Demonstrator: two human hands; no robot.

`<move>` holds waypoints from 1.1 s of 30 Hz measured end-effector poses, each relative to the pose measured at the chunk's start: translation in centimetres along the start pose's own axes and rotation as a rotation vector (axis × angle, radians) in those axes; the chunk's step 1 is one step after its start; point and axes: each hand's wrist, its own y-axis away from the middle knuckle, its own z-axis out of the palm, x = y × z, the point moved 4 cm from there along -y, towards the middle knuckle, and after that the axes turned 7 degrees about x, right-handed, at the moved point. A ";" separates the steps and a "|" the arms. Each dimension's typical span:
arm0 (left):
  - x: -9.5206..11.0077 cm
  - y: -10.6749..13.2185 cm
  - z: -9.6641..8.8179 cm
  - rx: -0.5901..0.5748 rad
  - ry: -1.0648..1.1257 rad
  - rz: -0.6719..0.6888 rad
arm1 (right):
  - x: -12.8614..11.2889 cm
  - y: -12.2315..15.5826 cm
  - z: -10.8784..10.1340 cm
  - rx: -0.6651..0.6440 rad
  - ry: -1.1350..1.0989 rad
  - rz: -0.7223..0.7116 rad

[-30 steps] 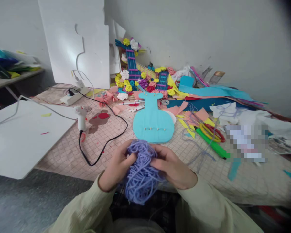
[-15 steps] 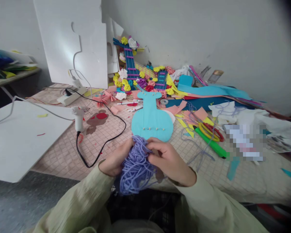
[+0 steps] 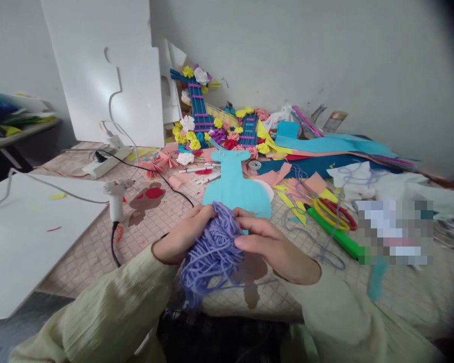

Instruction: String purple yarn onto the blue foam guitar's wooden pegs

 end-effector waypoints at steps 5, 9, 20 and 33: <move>-0.8 -0.4 -1.1 0.003 -0.023 0.068 | 0.5 -1.0 0.3 0.031 0.011 -0.037; -1.3 -0.6 -0.9 -0.170 0.105 0.097 | 1.1 -1.4 -0.2 0.073 0.115 -0.075; -2.7 -1.0 -1.9 0.129 0.024 0.256 | 3.6 -1.1 -1.2 0.034 0.232 -0.124; -2.4 4.8 -1.1 0.274 -0.682 0.711 | 5.3 -1.1 -1.0 0.082 0.072 0.029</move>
